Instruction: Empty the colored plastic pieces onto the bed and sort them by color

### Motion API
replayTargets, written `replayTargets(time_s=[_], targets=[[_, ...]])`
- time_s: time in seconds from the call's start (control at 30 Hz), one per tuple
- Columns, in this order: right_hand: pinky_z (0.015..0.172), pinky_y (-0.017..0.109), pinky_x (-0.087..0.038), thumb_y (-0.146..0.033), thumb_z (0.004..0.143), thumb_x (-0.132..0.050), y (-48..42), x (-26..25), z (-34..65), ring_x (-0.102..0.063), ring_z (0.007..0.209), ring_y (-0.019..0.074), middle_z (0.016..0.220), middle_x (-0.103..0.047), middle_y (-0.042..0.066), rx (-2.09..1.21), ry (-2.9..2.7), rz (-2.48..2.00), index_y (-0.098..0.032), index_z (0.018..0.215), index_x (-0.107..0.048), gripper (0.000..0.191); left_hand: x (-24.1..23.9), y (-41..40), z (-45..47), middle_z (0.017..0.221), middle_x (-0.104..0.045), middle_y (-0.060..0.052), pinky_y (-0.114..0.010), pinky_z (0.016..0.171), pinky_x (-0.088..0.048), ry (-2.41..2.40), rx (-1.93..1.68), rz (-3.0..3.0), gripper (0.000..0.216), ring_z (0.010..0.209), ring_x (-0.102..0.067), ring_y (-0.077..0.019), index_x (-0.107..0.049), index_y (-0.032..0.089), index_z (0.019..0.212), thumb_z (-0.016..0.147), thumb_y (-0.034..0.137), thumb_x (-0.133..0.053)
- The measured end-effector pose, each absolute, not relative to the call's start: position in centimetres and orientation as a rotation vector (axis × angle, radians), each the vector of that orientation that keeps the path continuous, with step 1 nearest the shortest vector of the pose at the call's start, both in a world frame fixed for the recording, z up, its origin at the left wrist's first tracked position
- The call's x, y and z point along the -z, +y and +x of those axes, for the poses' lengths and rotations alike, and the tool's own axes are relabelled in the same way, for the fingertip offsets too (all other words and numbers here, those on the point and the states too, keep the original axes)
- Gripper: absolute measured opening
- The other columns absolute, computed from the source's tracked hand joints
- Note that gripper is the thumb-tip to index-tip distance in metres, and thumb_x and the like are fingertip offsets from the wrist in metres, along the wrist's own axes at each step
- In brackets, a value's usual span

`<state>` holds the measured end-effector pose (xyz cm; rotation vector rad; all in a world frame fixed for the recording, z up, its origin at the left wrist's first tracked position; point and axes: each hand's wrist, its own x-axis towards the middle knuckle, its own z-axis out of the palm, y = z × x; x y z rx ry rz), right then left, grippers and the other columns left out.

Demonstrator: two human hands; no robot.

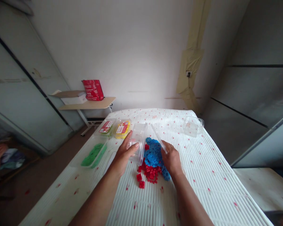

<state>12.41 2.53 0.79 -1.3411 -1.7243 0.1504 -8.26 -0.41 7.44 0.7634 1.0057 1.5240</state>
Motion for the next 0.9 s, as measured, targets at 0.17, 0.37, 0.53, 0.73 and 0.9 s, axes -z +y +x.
replayTargets(time_s=[0.17, 0.37, 0.53, 0.73, 0.9], targets=[[0.080, 0.035, -0.052, -0.031, 0.084, -0.043, 2.6, -0.7, 12.5, -0.066, 0.091, 0.0227, 0.101, -0.070, 0.010, -0.127, -1.717, -1.340, -0.015, 0.109, -0.064, 0.036, -5.9, -0.3, -8.6, 0.116, -0.060, -0.009, -0.035, 0.084, -0.047, 0.962, -1.435, 0.649, 0.065, 0.100, -0.062, -0.0268, -0.048, 0.028, 0.128, 0.068, 0.036, -0.071], [0.078, 0.032, -0.053, -0.031, 0.086, -0.042, 2.4, -0.9, 12.3, -0.067, 0.089, 0.0214, 0.098, -0.070, 0.008, -0.164, -1.755, -1.349, -0.018, 0.109, -0.063, 0.034, -4.3, -0.3, -8.9, 0.109, -0.059, -0.008, -0.040, 0.081, -0.050, 0.734, -1.434, 0.462, 0.046, 0.095, -0.063, -0.0252, -0.053, 0.026, 0.117, 0.074, 0.036, -0.065], [0.082, 0.034, -0.053, -0.028, 0.088, -0.040, 2.2, -1.2, 11.8, -0.065, 0.093, 0.0209, 0.102, -0.070, 0.007, -0.136, -1.799, -1.298, -0.020, 0.109, -0.064, 0.033, -3.9, -0.1, -9.1, 0.096, -0.062, -0.007, -0.047, 0.083, -0.049, 0.631, -1.423, 0.344, 0.038, 0.089, -0.063, -0.0239, -0.056, 0.023, 0.112, 0.078, 0.040, -0.059], [0.082, 0.034, -0.053, -0.024, 0.085, -0.041, 2.2, -1.1, 11.6, -0.065, 0.093, 0.0207, 0.101, -0.070, 0.007, -0.073, -1.815, -1.275, -0.019, 0.108, -0.064, 0.032, -3.4, -0.2, -9.5, 0.094, -0.065, -0.010, -0.050, 0.090, -0.044, 0.548, -1.421, 0.245, 0.037, 0.095, -0.063, -0.0265, -0.058, 0.020, 0.106, 0.078, 0.044, -0.058], [0.083, 0.036, -0.053, -0.016, 0.082, -0.044, 2.4, -0.8, 11.8, -0.064, 0.093, 0.0207, 0.102, -0.069, 0.008, 0.064, -1.849, -1.223, -0.018, 0.107, -0.065, 0.033, -2.7, -0.3, -9.9, 0.107, -0.063, -0.015, -0.050, 0.096, -0.039, 0.374, -1.405, 0.269, 0.052, 0.105, -0.059, -0.0304, -0.056, 0.017, 0.115, 0.078, 0.053, -0.053]])
